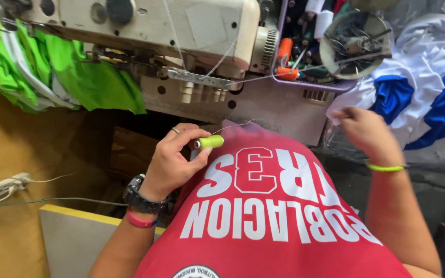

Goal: Threading an industrial sewing machine by placing spools and guiding thread through tension discs and guides.

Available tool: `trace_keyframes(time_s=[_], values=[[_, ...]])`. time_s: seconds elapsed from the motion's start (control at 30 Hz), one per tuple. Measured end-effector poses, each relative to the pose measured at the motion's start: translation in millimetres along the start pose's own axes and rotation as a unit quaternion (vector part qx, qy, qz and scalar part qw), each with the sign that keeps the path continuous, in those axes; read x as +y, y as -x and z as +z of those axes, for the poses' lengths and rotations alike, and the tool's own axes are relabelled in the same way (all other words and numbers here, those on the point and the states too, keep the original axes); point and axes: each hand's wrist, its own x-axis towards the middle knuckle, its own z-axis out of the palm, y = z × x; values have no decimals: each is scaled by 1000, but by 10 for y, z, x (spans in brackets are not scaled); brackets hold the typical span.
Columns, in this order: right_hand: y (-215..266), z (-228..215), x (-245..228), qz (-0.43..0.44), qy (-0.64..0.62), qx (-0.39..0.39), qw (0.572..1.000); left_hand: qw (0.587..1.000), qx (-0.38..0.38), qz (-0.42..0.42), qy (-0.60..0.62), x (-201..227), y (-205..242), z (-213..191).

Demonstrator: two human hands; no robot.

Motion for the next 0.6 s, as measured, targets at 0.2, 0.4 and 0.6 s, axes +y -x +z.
trace_keyframes(time_s=[0.2, 0.4, 0.6], values=[[-858, -397, 1312, 46, 20, 143, 989, 984, -60, -155, -69, -659, 137, 20], [-2014, -425, 973, -148, -140, 335, 920, 902, -147, -319, -250, -1016, -70, -186], [-2593, -389, -6, -155, -268, 403, 861, 822, -171, -347, -418, -1379, -285, -560]])
